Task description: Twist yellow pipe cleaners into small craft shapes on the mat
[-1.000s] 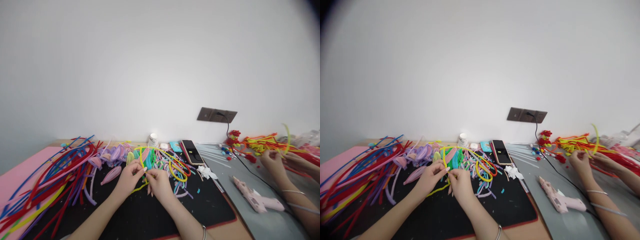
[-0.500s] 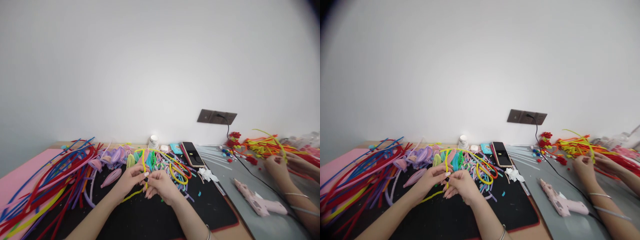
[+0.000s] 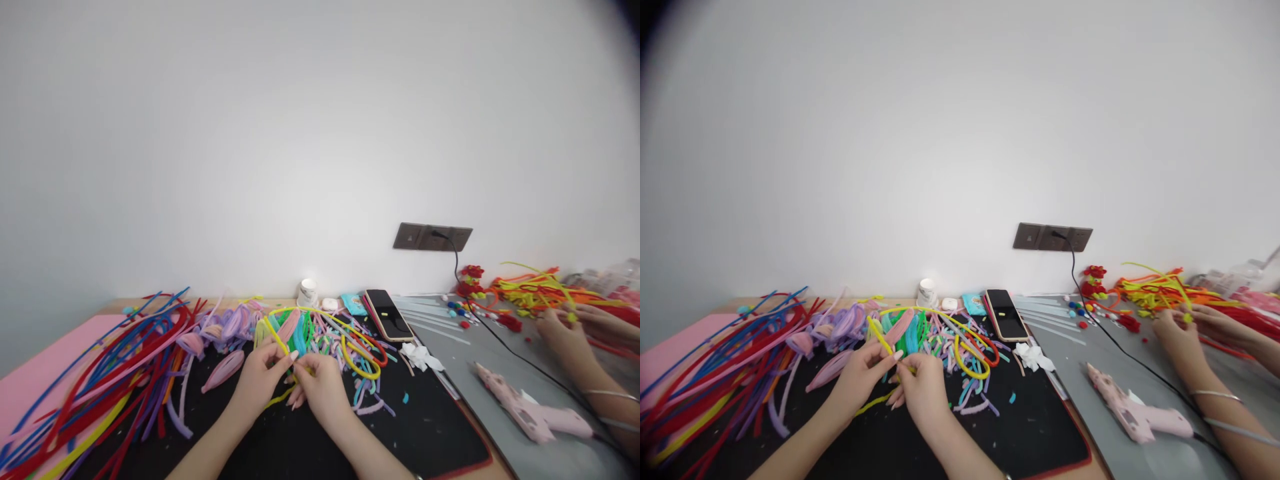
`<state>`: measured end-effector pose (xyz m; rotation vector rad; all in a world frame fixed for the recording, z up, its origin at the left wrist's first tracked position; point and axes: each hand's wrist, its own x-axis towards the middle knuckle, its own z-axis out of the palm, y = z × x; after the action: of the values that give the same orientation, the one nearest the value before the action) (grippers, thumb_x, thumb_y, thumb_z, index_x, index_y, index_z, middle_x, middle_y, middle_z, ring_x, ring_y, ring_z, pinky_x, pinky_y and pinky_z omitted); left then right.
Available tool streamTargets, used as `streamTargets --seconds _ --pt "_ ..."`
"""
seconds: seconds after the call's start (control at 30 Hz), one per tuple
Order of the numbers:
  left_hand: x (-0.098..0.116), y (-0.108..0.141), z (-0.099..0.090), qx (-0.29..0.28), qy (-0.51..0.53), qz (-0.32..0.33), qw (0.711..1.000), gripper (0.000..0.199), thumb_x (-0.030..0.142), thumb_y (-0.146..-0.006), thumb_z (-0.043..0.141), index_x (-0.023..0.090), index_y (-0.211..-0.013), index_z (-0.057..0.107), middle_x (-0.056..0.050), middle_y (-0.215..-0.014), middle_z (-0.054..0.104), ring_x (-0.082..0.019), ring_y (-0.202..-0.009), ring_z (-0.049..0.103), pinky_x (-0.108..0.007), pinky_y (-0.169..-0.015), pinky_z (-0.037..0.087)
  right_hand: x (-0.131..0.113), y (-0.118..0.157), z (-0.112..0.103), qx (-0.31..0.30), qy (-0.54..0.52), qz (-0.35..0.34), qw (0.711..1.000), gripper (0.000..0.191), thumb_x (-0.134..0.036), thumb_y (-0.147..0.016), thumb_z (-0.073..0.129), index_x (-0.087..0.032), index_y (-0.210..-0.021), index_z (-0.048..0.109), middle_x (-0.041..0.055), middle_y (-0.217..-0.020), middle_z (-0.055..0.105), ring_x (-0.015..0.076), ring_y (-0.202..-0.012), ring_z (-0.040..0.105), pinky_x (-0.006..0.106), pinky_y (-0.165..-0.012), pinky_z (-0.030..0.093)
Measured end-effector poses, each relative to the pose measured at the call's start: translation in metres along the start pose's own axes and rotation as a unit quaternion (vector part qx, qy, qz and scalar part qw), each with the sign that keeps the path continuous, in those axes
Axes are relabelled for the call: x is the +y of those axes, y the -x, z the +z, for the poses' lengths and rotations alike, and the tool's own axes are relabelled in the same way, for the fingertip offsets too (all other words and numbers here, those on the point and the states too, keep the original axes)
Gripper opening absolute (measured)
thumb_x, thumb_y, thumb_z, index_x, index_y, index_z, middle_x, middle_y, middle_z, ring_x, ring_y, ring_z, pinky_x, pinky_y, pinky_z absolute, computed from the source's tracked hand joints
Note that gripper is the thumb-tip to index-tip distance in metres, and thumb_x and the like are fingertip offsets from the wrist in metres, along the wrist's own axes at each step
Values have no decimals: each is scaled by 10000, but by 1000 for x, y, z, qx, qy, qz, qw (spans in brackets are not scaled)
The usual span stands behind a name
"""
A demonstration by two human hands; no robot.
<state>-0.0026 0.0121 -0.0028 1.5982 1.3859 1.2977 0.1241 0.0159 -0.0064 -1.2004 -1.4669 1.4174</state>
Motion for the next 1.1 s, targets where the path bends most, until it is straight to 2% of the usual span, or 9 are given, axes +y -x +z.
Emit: streamTargets --seconds 0.13,0.2,0.33,0.53,0.63,0.77,0.83,0.93,1.1 --pt "-4 0 3 34 3 1 999 337 357 -734 537 174 -498 382 20 -599 408 -128 -567 422 -256 -553 362 6 2 -1 41 78 -81 993 256 -320 -783 503 -158 -586 510 -13 -412 519 118 -372 551 190 -374 401" --pt "-3 -1 3 30 19 -10 999 348 378 -731 542 178 -501 374 24 -577 403 -126 -550 409 -257 -542 357 5 1 -2 48 92 -106 989 256 -306 -783 510 -161 -572 506 -6 -434 535 117 -394 558 200 -409 420" --pt "1 -3 -1 -21 65 -19 997 322 414 -722 559 166 -548 451 10 -586 463 -127 -545 426 -259 -535 364 -2 -1 -7 -2 -4 -35 999 278 -369 -733 550 -154 -564 502 -9 -418 532 114 -368 541 209 -396 429" --pt "1 -3 -3 -106 102 -55 988 294 423 -723 571 133 -754 607 -13 -663 528 -105 -518 414 -225 -466 311 -8 -2 -16 -89 -133 61 985 255 -348 -612 632 -107 -586 552 39 -539 628 87 -373 547 186 -386 425" --pt "-2 -3 -3 -75 76 -40 993 260 397 -722 566 140 -684 577 -12 -668 521 -124 -567 441 -243 -527 351 -8 -1 -16 -90 -140 70 984 270 -356 -607 641 -97 -595 563 54 -557 638 88 -394 559 187 -405 433" --pt "-6 -3 -2 -17 -22 4 1000 247 342 -751 532 159 -589 498 7 -610 458 -139 -573 434 -270 -570 356 -8 -2 -9 -60 -106 61 991 288 -389 -644 617 -117 -596 535 36 -535 616 98 -379 550 213 -412 440" --pt "-6 -3 -1 7 -54 28 998 267 312 -759 523 170 -547 446 -3 -632 463 -153 -608 457 -279 -592 364 -6 -2 -7 -34 -56 34 997 248 -352 -699 571 -136 -591 515 15 -495 580 111 -374 545 236 -423 449" --pt "-2 -1 -1 31 -72 55 995 283 292 -760 524 180 -527 409 -14 -661 485 -170 -647 478 -284 -609 372 -2 0 -7 0 62 -62 996 196 -249 -769 498 -164 -593 511 10 -474 547 140 -432 568 255 -470 451" --pt "1 2 1 55 -95 54 993 299 279 -756 513 185 -510 371 7 -620 428 -150 -590 431 -269 -571 346 -3 7 -10 32 267 -220 938 271 -176 -817 442 -195 -547 468 48 -547 561 158 -533 535 285 -568 387"
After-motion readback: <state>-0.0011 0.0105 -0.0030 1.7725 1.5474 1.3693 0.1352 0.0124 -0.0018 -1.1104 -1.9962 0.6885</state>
